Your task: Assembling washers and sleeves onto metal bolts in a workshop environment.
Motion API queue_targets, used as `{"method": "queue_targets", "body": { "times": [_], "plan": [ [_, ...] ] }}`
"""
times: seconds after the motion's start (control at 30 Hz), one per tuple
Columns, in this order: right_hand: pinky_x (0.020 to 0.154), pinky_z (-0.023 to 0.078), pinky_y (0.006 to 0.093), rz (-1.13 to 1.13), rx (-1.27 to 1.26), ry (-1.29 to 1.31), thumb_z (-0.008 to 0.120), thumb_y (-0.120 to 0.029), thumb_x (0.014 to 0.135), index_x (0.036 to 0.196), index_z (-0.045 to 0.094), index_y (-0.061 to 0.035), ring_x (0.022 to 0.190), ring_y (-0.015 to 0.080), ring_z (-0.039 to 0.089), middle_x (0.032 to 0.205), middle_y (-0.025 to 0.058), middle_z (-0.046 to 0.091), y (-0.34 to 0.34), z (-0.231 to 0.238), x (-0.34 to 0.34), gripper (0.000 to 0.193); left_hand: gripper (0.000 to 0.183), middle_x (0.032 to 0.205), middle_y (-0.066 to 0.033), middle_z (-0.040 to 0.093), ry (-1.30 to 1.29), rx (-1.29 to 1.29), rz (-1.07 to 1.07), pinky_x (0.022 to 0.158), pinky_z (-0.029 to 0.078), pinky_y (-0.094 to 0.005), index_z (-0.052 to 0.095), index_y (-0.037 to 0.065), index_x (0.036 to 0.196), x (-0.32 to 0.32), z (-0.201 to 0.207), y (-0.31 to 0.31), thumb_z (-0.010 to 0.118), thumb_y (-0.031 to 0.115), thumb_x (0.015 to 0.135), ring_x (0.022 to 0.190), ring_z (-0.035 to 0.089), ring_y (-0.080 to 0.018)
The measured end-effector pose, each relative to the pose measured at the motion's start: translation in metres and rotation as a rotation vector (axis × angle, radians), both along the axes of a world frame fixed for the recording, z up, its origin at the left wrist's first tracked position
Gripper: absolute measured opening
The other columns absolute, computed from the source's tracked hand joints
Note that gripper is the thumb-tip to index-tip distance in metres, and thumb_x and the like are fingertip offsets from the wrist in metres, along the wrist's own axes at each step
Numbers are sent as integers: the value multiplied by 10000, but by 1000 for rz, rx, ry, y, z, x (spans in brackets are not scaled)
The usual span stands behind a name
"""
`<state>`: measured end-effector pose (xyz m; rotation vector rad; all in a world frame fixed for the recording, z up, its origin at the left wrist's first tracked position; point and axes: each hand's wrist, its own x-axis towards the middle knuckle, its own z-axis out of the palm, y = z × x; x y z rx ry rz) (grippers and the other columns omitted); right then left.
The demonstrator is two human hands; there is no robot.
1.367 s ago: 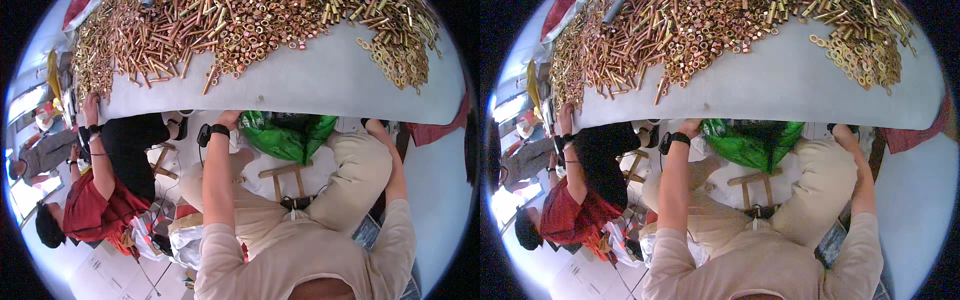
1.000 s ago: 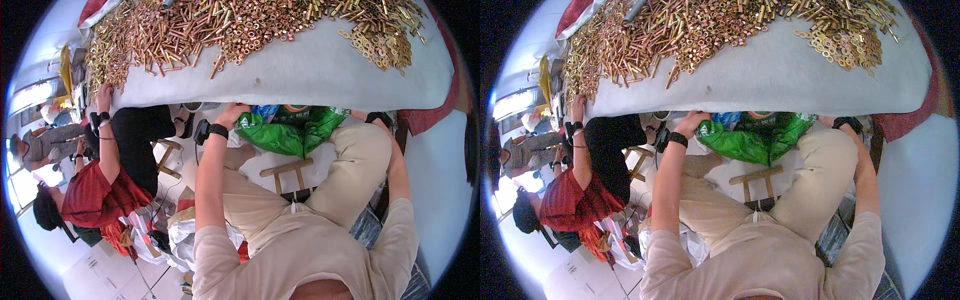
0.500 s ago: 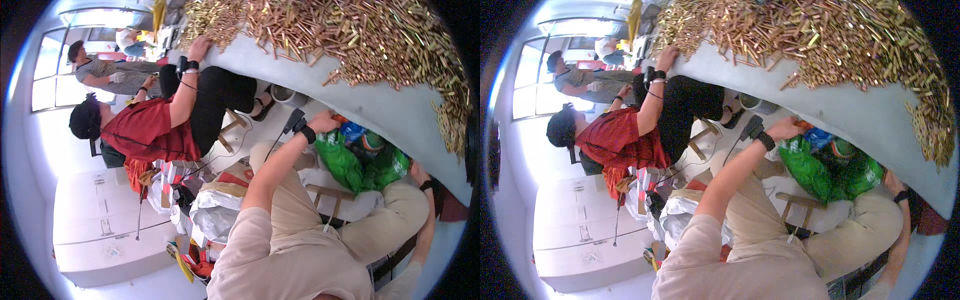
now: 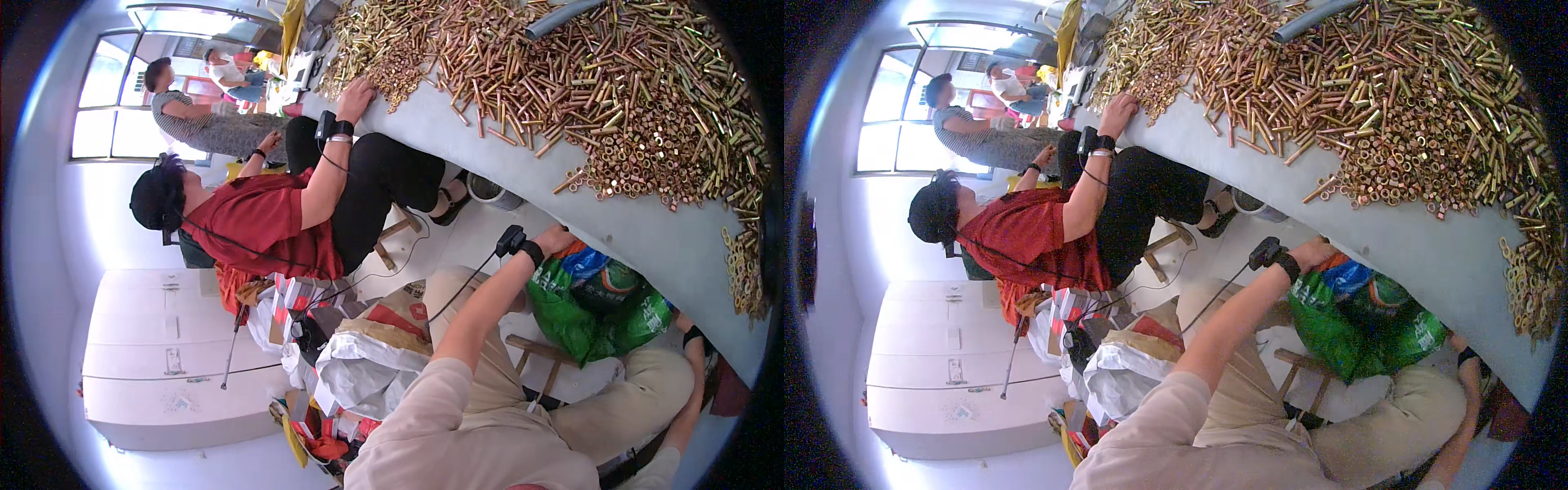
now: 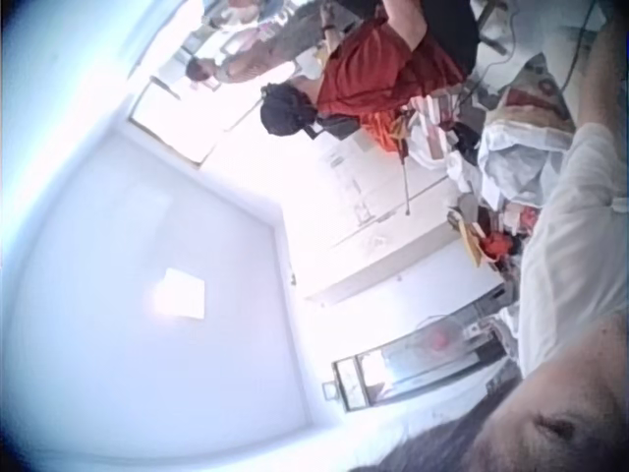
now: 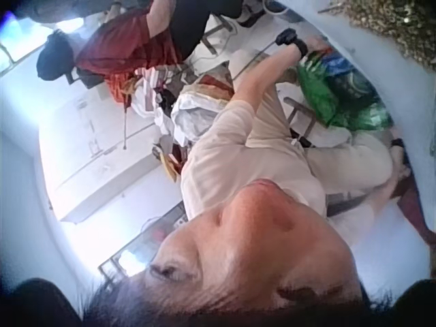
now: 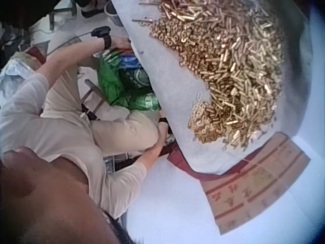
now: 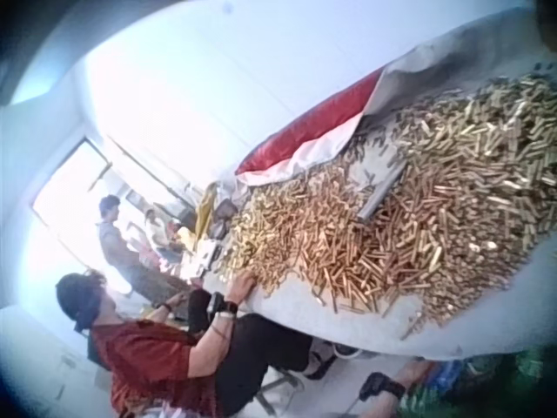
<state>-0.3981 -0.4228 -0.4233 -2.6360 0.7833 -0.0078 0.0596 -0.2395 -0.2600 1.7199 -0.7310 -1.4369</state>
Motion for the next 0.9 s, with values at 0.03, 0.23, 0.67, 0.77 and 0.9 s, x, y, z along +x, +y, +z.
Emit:
{"method": "queue_targets", "body": {
  "times": [0.03,0.23,0.67,0.77,0.9],
  "plan": [
    [889,363,373,-4,8,-1,461,-179,885,1032,524,-10,967,296,491,1051,169,549,-1,2,2,232,509,1229,-138,498,1,0,0,925,385,-321,430,27,1248,-3,4,-2,562,295,835,1087,491,-232],
    [890,365,375,-31,35,20,464,-190,883,1036,525,-12,967,296,493,1051,169,550,4,1,1,242,530,1241,-110,487,245,224,80,936,372,-303,443,-7,1236,-15,46,-14,607,253,804,1093,478,-199],
    [891,369,379,-36,78,2,471,-215,879,1043,527,-17,969,297,498,1052,168,555,2,1,23,264,558,1197,-115,529,245,243,-50,938,360,-312,510,-19,1170,-7,-15,-3,703,203,696,1098,471,-201],
    [891,370,380,-30,82,-12,473,-221,877,1045,528,-18,969,297,499,1052,168,556,0,4,32,269,492,1145,-95,567,317,270,-51,922,373,-316,562,0,1117,-5,-16,1,716,166,679,1069,490,-199],
    [892,371,381,-44,82,-6,475,-228,876,1047,529,-19,970,298,500,1052,168,557,0,8,32,276,471,1134,-71,577,306,322,-99,893,391,-311,585,28,1098,-13,8,-6,730,124,660,1042,507,-193]
  ]
}}
